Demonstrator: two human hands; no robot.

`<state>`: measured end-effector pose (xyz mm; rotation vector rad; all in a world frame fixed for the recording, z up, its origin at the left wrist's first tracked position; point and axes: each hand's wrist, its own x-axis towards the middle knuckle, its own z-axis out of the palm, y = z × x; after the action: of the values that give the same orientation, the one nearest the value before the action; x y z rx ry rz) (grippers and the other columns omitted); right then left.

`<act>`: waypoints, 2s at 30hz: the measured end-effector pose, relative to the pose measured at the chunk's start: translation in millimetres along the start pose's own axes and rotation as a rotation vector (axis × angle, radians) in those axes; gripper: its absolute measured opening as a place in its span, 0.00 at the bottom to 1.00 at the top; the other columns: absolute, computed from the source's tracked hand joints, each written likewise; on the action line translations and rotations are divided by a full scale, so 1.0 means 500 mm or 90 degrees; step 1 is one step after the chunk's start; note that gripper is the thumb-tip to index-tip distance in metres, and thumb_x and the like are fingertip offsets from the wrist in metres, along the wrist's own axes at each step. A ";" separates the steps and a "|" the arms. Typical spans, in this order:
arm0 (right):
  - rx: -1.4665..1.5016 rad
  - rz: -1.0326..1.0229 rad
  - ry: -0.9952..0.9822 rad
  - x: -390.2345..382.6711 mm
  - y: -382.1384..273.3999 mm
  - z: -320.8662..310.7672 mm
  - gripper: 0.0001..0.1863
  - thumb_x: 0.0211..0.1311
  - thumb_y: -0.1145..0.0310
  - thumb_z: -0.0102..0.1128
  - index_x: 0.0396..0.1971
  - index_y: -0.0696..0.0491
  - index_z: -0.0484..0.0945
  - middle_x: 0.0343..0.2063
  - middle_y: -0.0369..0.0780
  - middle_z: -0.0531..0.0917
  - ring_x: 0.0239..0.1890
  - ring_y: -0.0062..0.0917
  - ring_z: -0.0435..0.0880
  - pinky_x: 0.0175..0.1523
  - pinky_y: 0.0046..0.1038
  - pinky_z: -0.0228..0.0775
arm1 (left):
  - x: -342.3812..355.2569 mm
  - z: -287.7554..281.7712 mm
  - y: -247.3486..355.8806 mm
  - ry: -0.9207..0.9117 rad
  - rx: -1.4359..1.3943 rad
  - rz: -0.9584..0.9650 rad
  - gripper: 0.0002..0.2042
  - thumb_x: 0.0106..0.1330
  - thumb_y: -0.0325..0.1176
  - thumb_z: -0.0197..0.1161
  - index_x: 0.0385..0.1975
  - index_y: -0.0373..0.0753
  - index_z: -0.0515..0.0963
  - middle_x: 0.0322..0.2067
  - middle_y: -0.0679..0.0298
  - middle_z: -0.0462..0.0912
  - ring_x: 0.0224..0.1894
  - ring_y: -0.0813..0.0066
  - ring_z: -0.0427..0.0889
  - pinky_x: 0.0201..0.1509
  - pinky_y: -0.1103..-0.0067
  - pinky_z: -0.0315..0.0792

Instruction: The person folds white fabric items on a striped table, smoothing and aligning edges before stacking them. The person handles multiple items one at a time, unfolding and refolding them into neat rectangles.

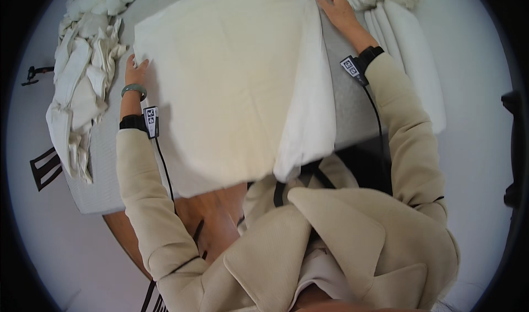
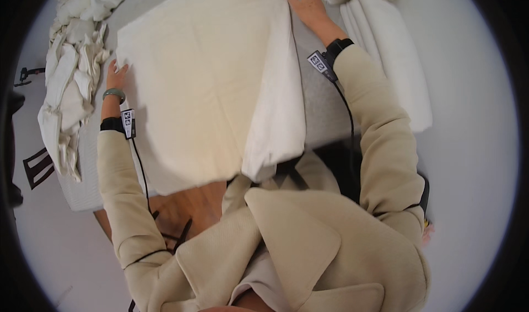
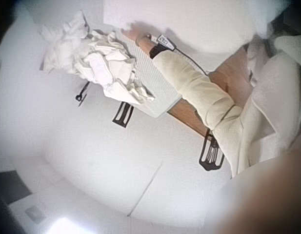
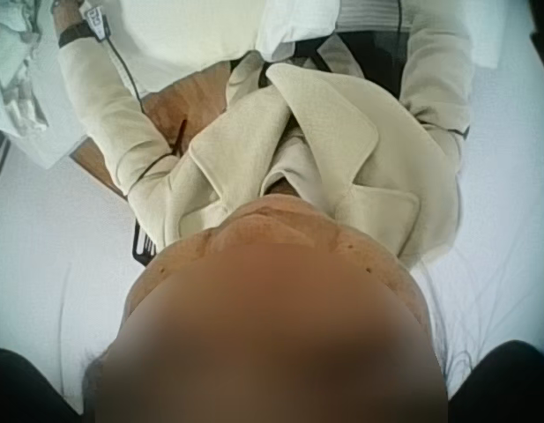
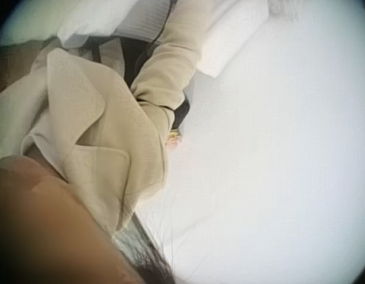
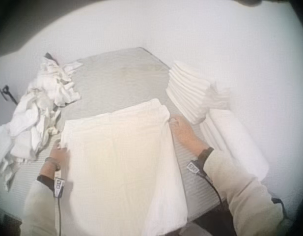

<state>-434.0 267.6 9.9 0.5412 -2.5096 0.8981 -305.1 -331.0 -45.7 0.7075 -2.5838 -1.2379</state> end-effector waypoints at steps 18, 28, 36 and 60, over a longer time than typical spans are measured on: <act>-0.024 -0.297 -0.552 -0.440 -0.412 -0.155 0.15 0.58 0.73 0.58 0.46 0.46 0.76 0.40 0.38 0.78 0.36 0.38 0.81 0.40 0.38 0.75 | -0.892 -0.001 -0.028 0.347 0.099 0.054 0.21 0.62 0.36 0.67 0.49 0.28 0.72 0.45 0.50 0.76 0.49 0.56 0.71 0.56 0.64 0.65; 0.052 -0.050 -0.293 -0.549 -0.255 -0.386 0.05 0.58 0.76 0.52 0.33 0.52 0.69 0.35 0.42 0.74 0.40 0.44 0.75 0.42 0.37 0.68 | -0.871 0.009 -0.002 0.343 -0.162 -0.044 0.17 0.63 0.30 0.63 0.51 0.36 0.73 0.34 0.62 0.76 0.36 0.69 0.70 0.44 0.74 0.69; 0.022 0.099 -0.347 -0.704 -0.158 -0.453 0.06 0.57 0.74 0.55 0.35 0.53 0.70 0.33 0.43 0.74 0.37 0.41 0.76 0.41 0.34 0.69 | -0.935 -0.047 -0.058 0.202 -0.152 -0.075 0.19 0.60 0.20 0.58 0.53 0.34 0.72 0.42 0.59 0.78 0.41 0.75 0.76 0.46 0.79 0.72; 0.082 0.069 -0.307 -0.072 -0.089 -0.115 0.18 0.63 0.60 0.59 0.47 0.57 0.79 0.39 0.46 0.85 0.40 0.35 0.84 0.47 0.33 0.73 | -0.203 -0.080 0.049 -0.055 0.427 0.018 0.20 0.68 0.44 0.57 0.49 0.32 0.78 0.48 0.43 0.81 0.52 0.48 0.79 0.55 0.64 0.73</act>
<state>-367.5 281.7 54.7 0.7447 -2.9478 1.0808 -210.6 -294.8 1.8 0.7204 -3.0771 -0.3681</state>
